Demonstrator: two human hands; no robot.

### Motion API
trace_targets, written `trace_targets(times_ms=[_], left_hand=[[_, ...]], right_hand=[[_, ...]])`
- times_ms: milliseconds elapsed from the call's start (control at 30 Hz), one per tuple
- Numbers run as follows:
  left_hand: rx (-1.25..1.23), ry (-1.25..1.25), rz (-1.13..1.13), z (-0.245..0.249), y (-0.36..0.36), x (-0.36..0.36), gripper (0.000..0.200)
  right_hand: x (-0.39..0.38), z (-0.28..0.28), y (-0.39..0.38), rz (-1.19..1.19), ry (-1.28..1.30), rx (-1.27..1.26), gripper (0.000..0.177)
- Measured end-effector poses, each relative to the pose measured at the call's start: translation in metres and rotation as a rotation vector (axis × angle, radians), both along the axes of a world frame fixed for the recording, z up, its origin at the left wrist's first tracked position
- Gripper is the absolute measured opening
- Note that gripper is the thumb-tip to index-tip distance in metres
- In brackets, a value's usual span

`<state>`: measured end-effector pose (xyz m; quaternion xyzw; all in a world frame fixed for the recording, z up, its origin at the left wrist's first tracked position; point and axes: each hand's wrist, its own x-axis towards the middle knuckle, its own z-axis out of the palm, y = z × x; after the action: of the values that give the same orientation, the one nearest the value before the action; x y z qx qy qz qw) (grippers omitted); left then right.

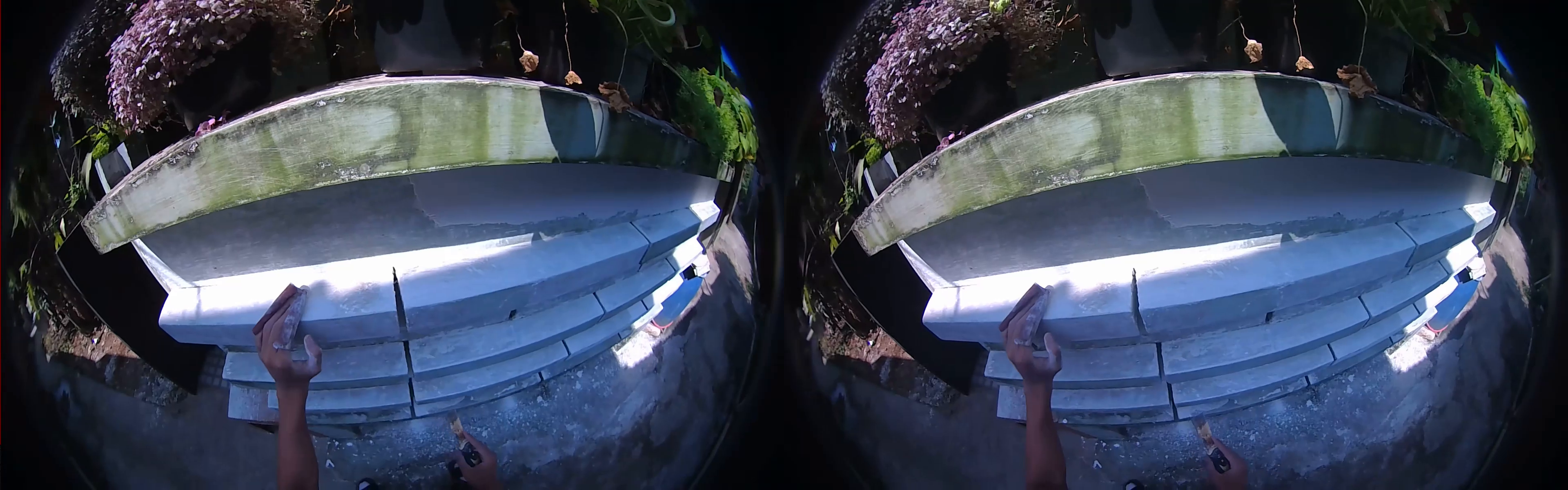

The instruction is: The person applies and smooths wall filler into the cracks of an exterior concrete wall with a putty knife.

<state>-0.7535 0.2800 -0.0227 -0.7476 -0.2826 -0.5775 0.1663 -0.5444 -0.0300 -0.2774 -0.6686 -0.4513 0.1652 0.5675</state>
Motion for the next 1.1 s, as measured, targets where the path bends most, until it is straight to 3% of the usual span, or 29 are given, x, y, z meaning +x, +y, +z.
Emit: trace_targets(times_ms=[67,167,267,400,433,533,633,733,800,867,933,1000,1067,1100], left_hand=[[-0.053,-0.010,0.046,0.009,-0.017,0.015,0.047],[-0.107,0.004,0.027,0.025,-0.044,0.050,0.049],[-0.170,0.134,-0.160,0.027,-0.068,0.083,0.053],[-0.303,0.399,-0.441,-0.004,-0.103,0.112,0.057],[-0.329,0.431,-0.498,-0.023,-0.107,0.113,0.056],[-0.578,0.526,-0.504,-0.113,-0.120,0.104,0.054],[-0.840,0.547,-0.428,-0.210,-0.143,0.067,0.050],[-1.138,0.292,-0.290,-0.323,-0.175,0.003,0.047],[-1.413,0.028,-0.145,-0.397,-0.188,-0.047,0.047],[-1.482,-0.074,0.011,-0.411,-0.202,-0.080,0.047],[-1.492,-0.115,0.098,-0.414,-0.208,-0.098,0.047],[-1.487,-0.139,0.135,-0.416,-0.211,-0.113,0.047],[-1.492,-0.152,0.155,-0.416,-0.214,-0.122,0.046],[-1.493,-0.161,0.163,-0.416,-0.214,-0.124,0.046]], right_hand=[[0.020,0.007,0.001,-0.065,0.074,0.058,0.037],[0.062,0.018,0.001,-0.058,0.031,-0.016,0.054],[0.089,0.015,-0.003,-0.099,-0.005,0.018,0.056],[0.097,0.004,-0.016,-0.158,0.366,-0.021,0.059],[0.094,0.005,-0.023,-0.163,0.607,-0.061,0.057],[0.085,0.013,-0.027,-0.233,0.867,-0.102,0.050],[0.089,0.016,-0.030,-0.158,0.864,-0.304,0.027],[0.111,-0.042,-0.034,0.237,1.170,-0.141,0.027],[0.114,0.037,-0.014,0.581,1.190,-0.197,0.043],[0.106,0.131,0.019,0.893,1.181,-0.120,0.070],[0.093,0.193,0.046,0.744,0.729,-0.057,0.060],[0.092,0.231,0.092,0.556,0.084,0.152,0.052],[0.074,0.277,0.130,0.279,-0.274,0.296,0.048],[0.065,0.289,0.147,0.208,-0.335,0.330,0.048]])
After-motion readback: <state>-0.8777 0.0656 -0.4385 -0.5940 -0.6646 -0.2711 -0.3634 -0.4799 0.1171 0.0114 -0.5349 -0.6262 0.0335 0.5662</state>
